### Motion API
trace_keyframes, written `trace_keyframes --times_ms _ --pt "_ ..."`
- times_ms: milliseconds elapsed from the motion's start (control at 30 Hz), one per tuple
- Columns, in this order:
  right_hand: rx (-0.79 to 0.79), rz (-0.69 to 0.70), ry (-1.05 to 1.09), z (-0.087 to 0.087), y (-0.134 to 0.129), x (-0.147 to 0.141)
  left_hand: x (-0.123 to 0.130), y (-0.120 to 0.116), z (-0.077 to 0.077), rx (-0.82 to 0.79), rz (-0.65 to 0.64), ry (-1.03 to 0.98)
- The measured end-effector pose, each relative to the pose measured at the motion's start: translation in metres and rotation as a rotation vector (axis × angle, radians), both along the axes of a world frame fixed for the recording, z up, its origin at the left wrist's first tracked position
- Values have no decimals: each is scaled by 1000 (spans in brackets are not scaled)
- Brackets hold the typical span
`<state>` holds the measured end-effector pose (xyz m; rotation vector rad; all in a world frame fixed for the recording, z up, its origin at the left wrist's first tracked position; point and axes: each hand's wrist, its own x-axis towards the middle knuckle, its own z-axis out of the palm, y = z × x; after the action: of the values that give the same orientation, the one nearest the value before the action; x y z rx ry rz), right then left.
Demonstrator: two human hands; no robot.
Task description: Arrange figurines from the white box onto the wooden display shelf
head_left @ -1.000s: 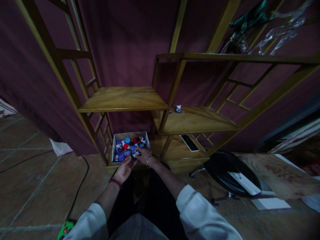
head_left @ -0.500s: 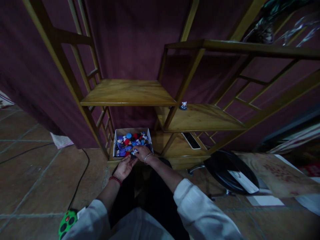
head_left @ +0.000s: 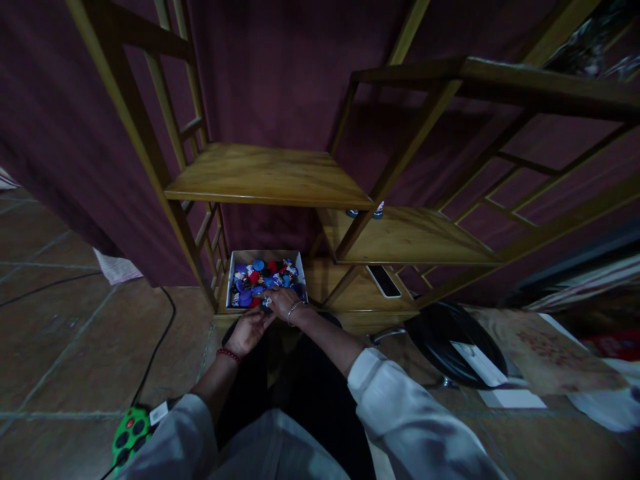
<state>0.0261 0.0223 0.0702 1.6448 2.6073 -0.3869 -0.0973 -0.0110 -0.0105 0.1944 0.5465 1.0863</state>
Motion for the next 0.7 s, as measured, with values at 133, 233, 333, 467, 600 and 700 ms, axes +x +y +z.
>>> trace_keyframes --times_ms 133,233,333,467,600,700 --pt "18 46 -53 -1 0 -2 -2 -1 0 -4 -3 -12" --pt "27 92 -65 -3 0 -3 -2 -1 -3 -9 -6 5" --pt "29 138 -76 -5 2 -5 -2 -1 -3 3 -9 18" --pt "36 175 -78 -6 4 -5 -3 -2 0 38 -9 34" --pt "51 186 -76 -9 5 -4 -4 -2 -1 77 -32 38" --pt "55 167 -83 -10 5 -4 -4 0 -4 78 -38 26"
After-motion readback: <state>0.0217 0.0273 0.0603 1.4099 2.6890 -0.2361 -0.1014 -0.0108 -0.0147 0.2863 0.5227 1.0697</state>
